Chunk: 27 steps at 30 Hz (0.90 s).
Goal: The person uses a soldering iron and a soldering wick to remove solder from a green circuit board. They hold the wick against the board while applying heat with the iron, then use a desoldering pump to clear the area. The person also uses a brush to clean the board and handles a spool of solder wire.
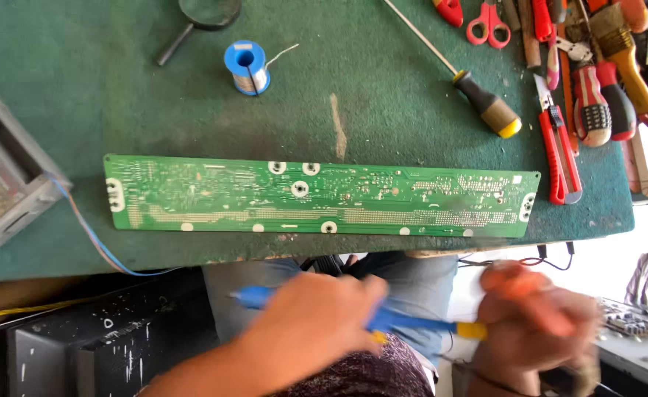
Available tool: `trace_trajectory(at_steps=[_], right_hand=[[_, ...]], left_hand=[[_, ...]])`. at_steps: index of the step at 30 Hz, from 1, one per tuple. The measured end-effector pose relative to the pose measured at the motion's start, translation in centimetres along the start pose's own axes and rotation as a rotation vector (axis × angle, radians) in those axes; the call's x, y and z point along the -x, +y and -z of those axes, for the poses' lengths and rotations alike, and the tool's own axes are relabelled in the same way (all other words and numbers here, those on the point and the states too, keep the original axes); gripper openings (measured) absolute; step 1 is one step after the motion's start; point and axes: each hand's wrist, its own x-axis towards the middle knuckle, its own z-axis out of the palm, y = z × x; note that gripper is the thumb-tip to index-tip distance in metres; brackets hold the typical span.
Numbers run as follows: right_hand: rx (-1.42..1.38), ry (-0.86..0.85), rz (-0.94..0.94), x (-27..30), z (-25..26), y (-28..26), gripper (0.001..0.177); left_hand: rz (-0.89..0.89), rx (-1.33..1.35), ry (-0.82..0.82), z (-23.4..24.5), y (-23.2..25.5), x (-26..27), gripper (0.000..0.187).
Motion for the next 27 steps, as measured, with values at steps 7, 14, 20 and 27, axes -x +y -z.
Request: trace_trajectory(at_steps=[7,14,20,27], right_hand=[[-0.027,-0.097,0.166,-4.5,5.9,3.7,0.039],[0.092,-0.387,0.262,-8.5,1.9,2.4,0.019],[0.168,-0.748,0.283,-14.2,0.3,0.2,0.022],[0.076,-0.91,0.19,-15.8,1.3,0.4,0.023]], left_hand=[[0.587,0.156,0.621,-0.1,-7.5,5.8,0.055],[0.46,-0.143,1.229,-1.2,-11.3,7.2,0.081],[0.49,-0.147,1.228,-0.2,-11.8,7.3,0.083],[0.457,-0.147,1.138,2.7,-13.3,7.7,0.081]])
